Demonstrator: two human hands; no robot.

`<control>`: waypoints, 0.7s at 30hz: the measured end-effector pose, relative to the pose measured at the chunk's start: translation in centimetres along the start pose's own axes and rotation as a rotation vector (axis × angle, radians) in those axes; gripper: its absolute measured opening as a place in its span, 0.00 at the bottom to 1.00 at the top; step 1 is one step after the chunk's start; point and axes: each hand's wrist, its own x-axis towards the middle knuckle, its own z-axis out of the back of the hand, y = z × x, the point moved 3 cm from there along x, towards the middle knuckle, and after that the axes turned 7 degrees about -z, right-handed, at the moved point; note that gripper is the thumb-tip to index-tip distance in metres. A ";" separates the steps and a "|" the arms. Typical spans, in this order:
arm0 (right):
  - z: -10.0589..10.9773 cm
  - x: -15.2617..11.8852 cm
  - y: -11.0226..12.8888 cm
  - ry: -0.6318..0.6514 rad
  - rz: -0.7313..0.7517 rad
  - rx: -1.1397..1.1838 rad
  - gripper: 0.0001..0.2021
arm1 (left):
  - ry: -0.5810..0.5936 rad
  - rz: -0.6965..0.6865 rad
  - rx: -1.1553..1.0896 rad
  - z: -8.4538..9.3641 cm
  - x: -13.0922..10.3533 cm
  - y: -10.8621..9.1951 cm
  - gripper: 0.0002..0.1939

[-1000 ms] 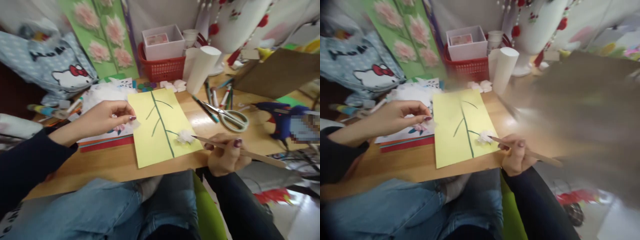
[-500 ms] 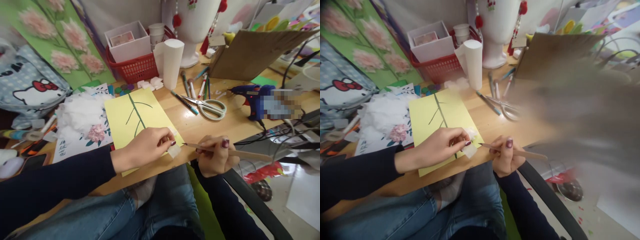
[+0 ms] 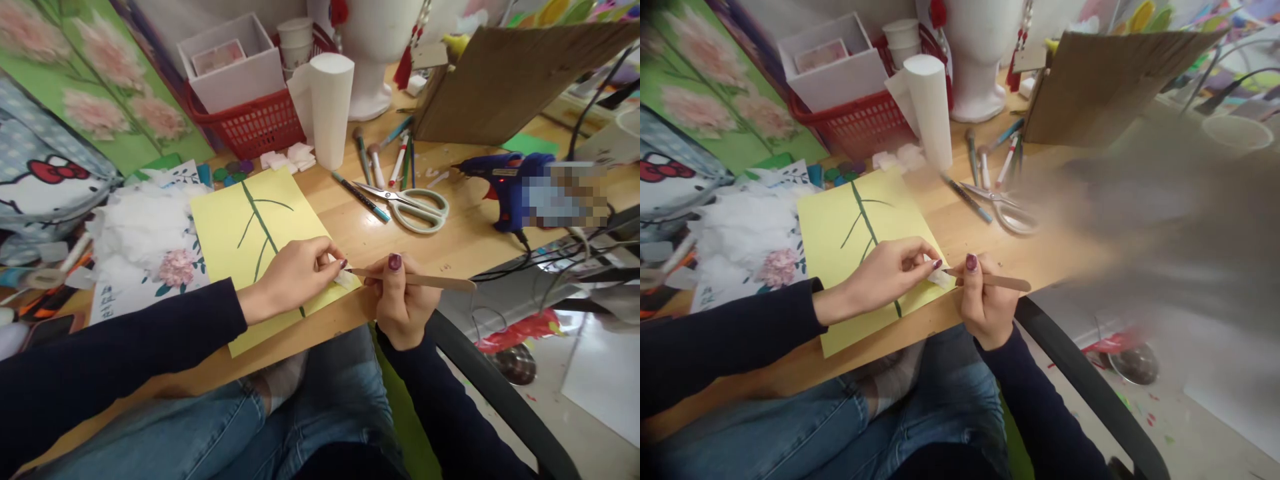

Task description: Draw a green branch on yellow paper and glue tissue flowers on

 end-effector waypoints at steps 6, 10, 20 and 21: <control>-0.1 0.0 -0.1 0.040 -0.002 -0.041 0.14 | 0.009 -0.275 0.397 3.1 -3.5 1.6 0.29; -0.2 0.0 -0.1 0.082 -0.016 -0.080 0.14 | 0.133 -0.207 0.569 3.1 -6.3 5.4 0.54; -0.6 0.3 0.3 0.091 -0.039 -0.161 0.16 | 0.169 -0.195 0.618 1.6 -6.9 7.4 0.54; -0.7 0.3 0.2 0.095 -0.056 -0.161 0.15 | 0.168 -0.193 0.623 1.5 -6.9 7.4 0.55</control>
